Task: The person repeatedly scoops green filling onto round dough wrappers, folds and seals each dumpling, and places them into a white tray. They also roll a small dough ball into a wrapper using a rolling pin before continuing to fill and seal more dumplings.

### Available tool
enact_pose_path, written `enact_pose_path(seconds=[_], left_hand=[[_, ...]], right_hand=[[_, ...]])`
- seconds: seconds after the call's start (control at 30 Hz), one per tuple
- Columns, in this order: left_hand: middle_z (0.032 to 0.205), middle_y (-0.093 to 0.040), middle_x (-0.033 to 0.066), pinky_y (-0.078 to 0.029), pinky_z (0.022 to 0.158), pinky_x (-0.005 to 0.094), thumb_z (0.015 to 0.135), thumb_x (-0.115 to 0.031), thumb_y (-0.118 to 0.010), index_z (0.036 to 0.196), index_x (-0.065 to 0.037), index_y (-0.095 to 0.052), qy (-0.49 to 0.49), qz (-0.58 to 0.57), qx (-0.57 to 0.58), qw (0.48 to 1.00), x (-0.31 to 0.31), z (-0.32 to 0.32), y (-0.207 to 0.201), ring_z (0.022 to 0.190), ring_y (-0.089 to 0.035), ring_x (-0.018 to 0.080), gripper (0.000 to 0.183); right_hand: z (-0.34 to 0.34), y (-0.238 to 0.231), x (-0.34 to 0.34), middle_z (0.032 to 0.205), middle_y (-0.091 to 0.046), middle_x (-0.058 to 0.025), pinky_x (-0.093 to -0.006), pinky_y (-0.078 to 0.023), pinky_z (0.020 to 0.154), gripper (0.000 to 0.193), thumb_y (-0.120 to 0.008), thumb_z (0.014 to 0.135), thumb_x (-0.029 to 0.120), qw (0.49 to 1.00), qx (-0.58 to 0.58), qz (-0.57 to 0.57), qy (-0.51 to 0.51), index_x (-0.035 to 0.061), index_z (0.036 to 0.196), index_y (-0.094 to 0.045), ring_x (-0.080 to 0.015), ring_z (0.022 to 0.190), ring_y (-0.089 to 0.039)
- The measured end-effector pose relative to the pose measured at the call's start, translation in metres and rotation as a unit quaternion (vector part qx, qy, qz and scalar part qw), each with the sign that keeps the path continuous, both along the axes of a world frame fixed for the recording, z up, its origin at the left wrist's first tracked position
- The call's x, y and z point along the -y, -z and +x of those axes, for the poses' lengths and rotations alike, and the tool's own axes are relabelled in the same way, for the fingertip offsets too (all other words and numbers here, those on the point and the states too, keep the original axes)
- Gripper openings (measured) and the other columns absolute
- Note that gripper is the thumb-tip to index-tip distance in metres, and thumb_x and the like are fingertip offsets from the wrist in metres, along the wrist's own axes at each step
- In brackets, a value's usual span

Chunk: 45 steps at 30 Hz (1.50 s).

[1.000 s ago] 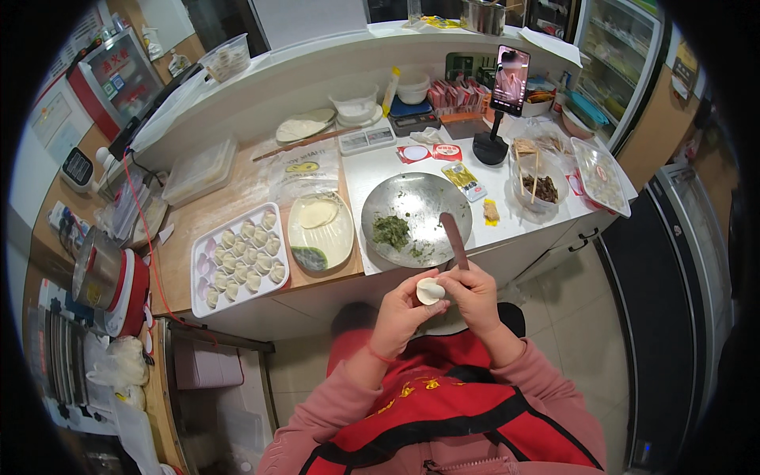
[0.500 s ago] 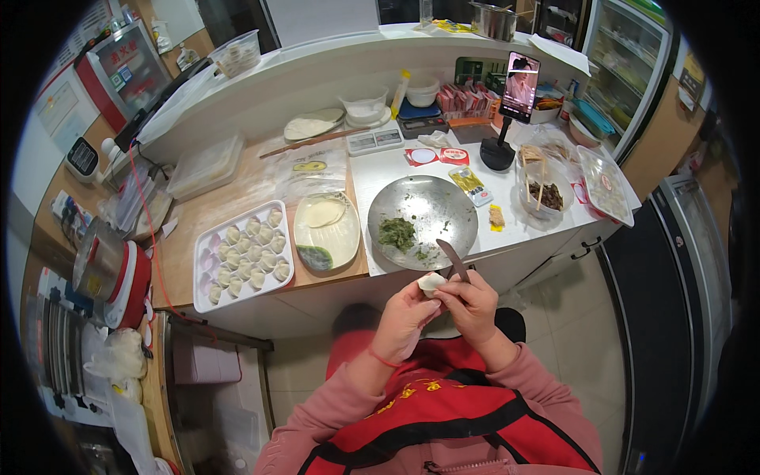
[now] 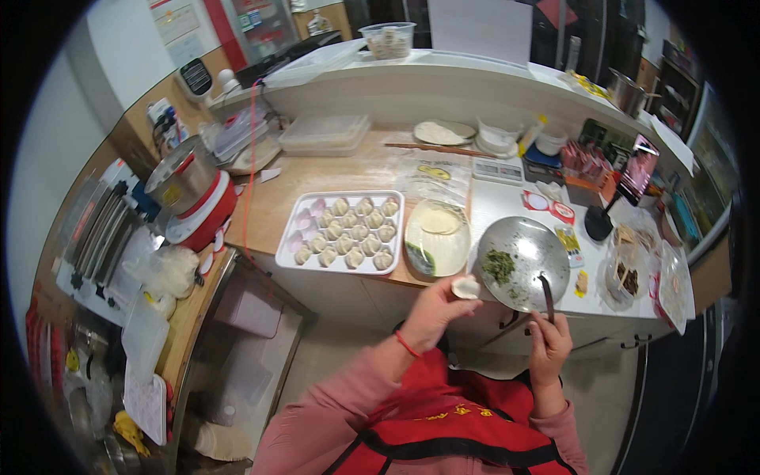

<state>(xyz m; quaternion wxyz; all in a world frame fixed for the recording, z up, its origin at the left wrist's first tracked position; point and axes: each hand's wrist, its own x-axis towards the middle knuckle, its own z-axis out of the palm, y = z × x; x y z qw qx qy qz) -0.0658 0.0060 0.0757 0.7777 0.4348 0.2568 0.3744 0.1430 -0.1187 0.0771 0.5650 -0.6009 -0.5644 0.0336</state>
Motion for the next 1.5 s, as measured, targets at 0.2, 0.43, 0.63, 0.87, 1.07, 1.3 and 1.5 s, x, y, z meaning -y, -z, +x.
enact_pose_path(seconds=[0.2,0.43,0.63,0.87,1.07,1.3,1.5], left_hand=[[0.104,-0.067,0.0057,-0.056,0.077,0.0281,0.083,0.004,-0.072,0.123,-0.001,-0.057,-0.212,0.166,-0.122,0.955,-0.095,-0.13,-0.007,0.093,-0.067,0.0144,0.043],[0.111,-0.066,0.0093,-0.054,0.088,0.0298,0.078,0.003,-0.071,0.116,-0.001,-0.063,-0.235,0.238,-0.4,0.853,-0.175,-0.251,-0.008,0.101,-0.067,0.0174,0.039],[0.108,-0.068,0.0121,-0.054,0.077,0.0318,0.07,-0.008,-0.079,0.109,-0.007,-0.072,-0.174,0.411,-0.632,0.633,-0.213,-0.272,0.002,0.091,-0.067,0.0221,0.039],[0.091,-0.074,0.0095,-0.054,0.081,0.0361,0.069,-0.017,-0.078,0.109,-0.017,-0.074,-0.053,0.241,-0.718,0.651,-0.242,-0.266,-0.007,0.089,-0.069,0.0247,0.04],[0.093,-0.074,0.0094,-0.054,0.078,0.035,0.068,-0.017,-0.079,0.108,-0.013,-0.074,-0.049,0.289,-0.738,0.607,-0.241,-0.262,-0.009,0.087,-0.07,0.023,0.04],[0.103,-0.072,0.0124,-0.054,0.083,0.0368,0.08,-0.016,-0.069,0.102,-0.009,-0.074,-0.155,0.34,-0.64,0.671,-0.23,-0.212,-0.038,0.093,-0.069,0.0263,0.023],[0.094,-0.068,0.0142,-0.053,0.082,0.0369,0.074,-0.024,-0.079,0.092,-0.004,-0.073,-0.062,0.451,-0.432,0.778,-0.199,-0.082,-0.024,0.089,-0.066,0.0282,0.027]], right_hand=[[0.006,0.006,0.002,0.08,-0.056,-0.0066,-0.0267,-0.042,0.061,0.018,-0.066,0.086,-0.005,0.999,0.019,0.006,0.027,-0.0011,0.102,-0.072,-0.0156,0.069,-0.054],[-0.001,0.015,-0.004,0.079,-0.053,-0.005,-0.0266,-0.038,0.058,0.017,-0.066,0.086,-0.004,1.0,0.019,-0.01,0.003,-0.0001,0.101,-0.072,-0.0149,0.066,-0.05],[-0.005,0.018,-0.005,0.077,-0.051,-0.0042,-0.0262,-0.036,0.057,0.016,-0.067,0.086,-0.003,1.0,0.008,-0.026,0.001,0.0001,0.101,-0.072,-0.0142,0.065,-0.048],[-0.005,0.015,0.0,0.076,-0.048,-0.0036,-0.026,-0.035,0.057,0.016,-0.067,0.086,-0.003,0.999,0.022,-0.044,0.018,-0.0001,0.1,-0.072,-0.0131,0.064,-0.046],[-0.004,0.016,0.0,0.075,-0.047,-0.0036,-0.0262,-0.036,0.057,0.015,-0.067,0.085,-0.002,0.999,0.024,-0.036,0.017,0.0001,0.1,-0.072,-0.0135,0.064,-0.047],[-0.001,0.017,-0.001,0.075,-0.049,-0.0039,-0.0262,-0.037,0.057,0.015,-0.068,0.085,-0.002,0.999,0.011,-0.042,0.027,0.0002,0.099,-0.073,-0.0139,0.065,-0.048],[-0.009,0.016,-0.003,0.075,-0.052,-0.0045,-0.0267,-0.037,0.056,0.016,-0.069,0.084,-0.003,0.998,-0.021,-0.052,0.009,0.0003,0.098,-0.073,-0.014,0.063,-0.049]])
